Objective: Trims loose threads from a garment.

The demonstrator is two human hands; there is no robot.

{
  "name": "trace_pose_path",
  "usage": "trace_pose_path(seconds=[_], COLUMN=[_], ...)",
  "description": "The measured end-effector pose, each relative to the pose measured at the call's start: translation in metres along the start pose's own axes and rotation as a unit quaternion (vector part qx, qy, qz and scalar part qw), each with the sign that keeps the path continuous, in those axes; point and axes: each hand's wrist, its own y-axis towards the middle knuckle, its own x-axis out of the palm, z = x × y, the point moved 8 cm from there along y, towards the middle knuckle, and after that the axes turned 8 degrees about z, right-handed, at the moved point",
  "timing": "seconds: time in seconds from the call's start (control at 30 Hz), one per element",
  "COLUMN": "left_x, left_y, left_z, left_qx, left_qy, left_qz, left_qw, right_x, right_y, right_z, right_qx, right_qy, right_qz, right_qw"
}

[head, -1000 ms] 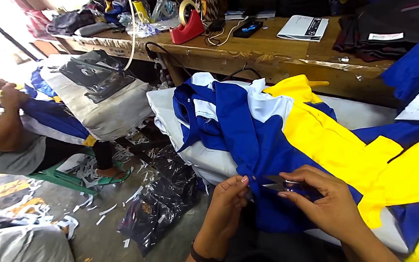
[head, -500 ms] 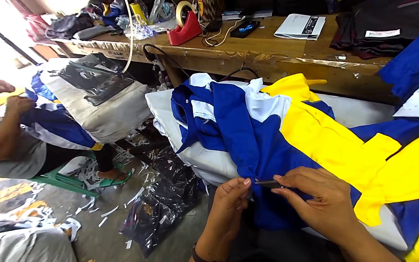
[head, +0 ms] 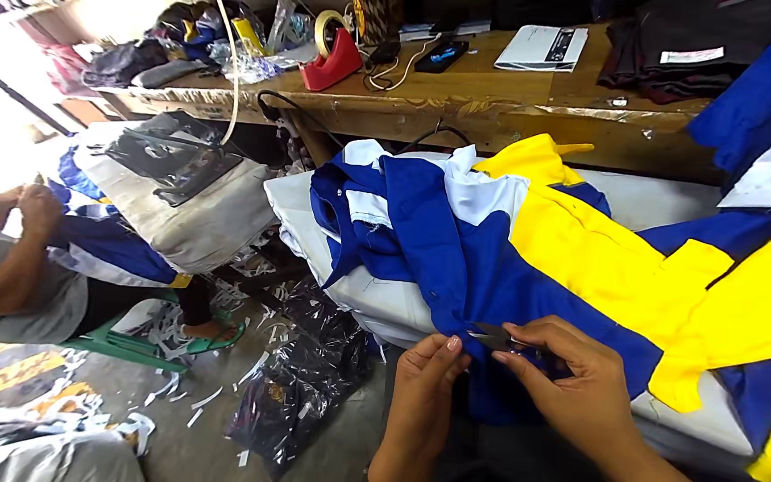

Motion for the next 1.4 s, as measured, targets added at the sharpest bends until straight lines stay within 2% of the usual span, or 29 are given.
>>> trace_pose_path(seconds=[0.17,0.3,0.53,0.8,1.07,1.23,1.4], left_x=[0.002,0.003,0.003,0.001,0.004,0.004,0.005], left_y=[-0.004,-0.007,-0.007,-0.005,-0.006,-0.004,-0.005], left_z=[0.001,0.002,0.000,-0.001,0.004,0.005,0.006], left_qx=[0.043,0.083,0.057,0.046,0.088,0.084,0.104], left_qy=[-0.004,0.020,0.022,0.007,0.071,0.059,0.060], left_qz=[0.010,0.019,0.021,0.022,0.007,0.001,0.000], left_qw=[0.999,0.996,0.998,0.999,0.994,0.995,0.993], right_x=[0.001,-0.001,-0.001,-0.001,0.000,0.003,-0.002], right_y=[-0.002,-0.004,-0.004,-0.003,-0.001,0.001,-0.004], right_z=[0.000,-0.005,-0.006,0.001,-0.001,0.010,0.005], right_qx=[0.008,-0.045,-0.104,-0.058,-0.077,0.030,-0.007], right_qy=[0.004,-0.045,-0.054,-0.019,-0.027,0.083,0.010], right_qz=[0.014,0.037,0.051,0.021,0.015,-0.020,-0.011], right_qw=[1.000,0.997,0.992,0.998,0.997,0.996,1.000])
